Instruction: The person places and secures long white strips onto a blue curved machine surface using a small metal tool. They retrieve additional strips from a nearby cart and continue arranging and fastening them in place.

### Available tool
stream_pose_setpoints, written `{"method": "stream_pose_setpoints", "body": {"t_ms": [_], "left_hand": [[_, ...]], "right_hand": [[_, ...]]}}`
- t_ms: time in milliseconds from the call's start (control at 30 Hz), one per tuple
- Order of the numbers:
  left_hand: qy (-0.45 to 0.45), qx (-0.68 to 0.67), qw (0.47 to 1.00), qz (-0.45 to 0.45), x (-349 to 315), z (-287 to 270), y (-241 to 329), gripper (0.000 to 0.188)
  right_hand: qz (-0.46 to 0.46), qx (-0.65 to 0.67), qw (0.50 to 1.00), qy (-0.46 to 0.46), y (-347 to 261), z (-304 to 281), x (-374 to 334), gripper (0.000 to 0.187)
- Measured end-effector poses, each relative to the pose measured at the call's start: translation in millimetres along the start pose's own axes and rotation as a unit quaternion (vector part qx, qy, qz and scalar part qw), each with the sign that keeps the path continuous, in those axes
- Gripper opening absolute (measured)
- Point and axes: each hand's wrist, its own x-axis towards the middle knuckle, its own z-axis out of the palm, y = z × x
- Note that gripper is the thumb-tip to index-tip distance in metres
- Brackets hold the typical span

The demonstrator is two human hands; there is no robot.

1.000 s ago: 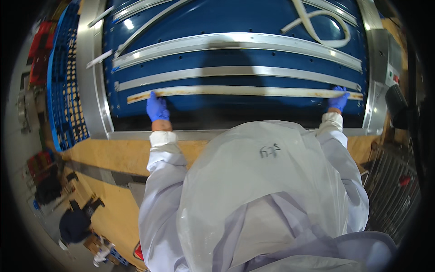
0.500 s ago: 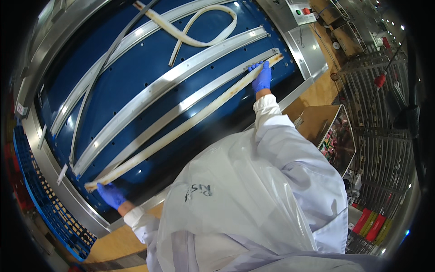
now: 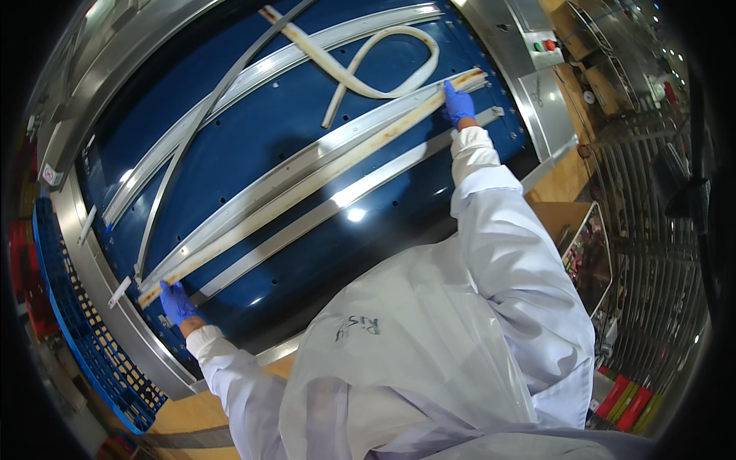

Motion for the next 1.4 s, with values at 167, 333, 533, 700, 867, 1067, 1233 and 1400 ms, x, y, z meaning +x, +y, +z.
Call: {"method": "stream_pose_setpoints", "body": {"t_ms": [167, 333, 533, 700, 867, 1067, 1233, 1400], "left_hand": [[-0.009, 0.014, 1.000, 0.003, 9.2, -5.9, 18.4, 0.038], [0.018, 0.085, 0.996, -0.014, 18.4, -9.4, 26.7, 0.038], [0.050, -0.045, 0.996, -0.058, 7.5, 15.6, 15.0, 0.040], [-0.003, 0.675, 0.715, 0.181, -4.3, 13.2, 30.4, 0.038], [0.059, 0.218, 0.974, 0.003, -3.1, 37.3, 29.7, 0.065], [0.238, 0.488, 0.814, 0.208, -26.2, 24.4, 74.0, 0.112], [0.242, 0.484, 0.816, 0.206, 7.8, -4.9, 57.7, 0.108], [0.245, 0.437, 0.827, 0.255, 20.7, -11.8, 49.8, 0.083]], "right_hand": [[-0.273, -0.345, 0.888, 0.134, 18.1, 17.2, 29.6, 0.035], [0.102, 0.165, 0.981, -0.003, 8.5, 11.4, 38.7, 0.056], [0.148, 0.391, 0.908, -0.007, 13.4, 4.7, 41.3, 0.043], [0.157, 0.191, 0.968, -0.038, 25.8, 13.5, 68.8, 0.038], [-0.131, -0.363, 0.923, 0.008, 60.4, -45.6, 95.7, 0.054], [-0.415, -0.157, 0.884, 0.146, -40.6, 26.7, -65.2, 0.062], [-0.536, -0.132, 0.834, 0.013, -71.9, 68.8, -114.4, 0.064], [-0.519, -0.146, 0.842, 0.035, -71.5, 94.9, -123.6, 0.056]]}}
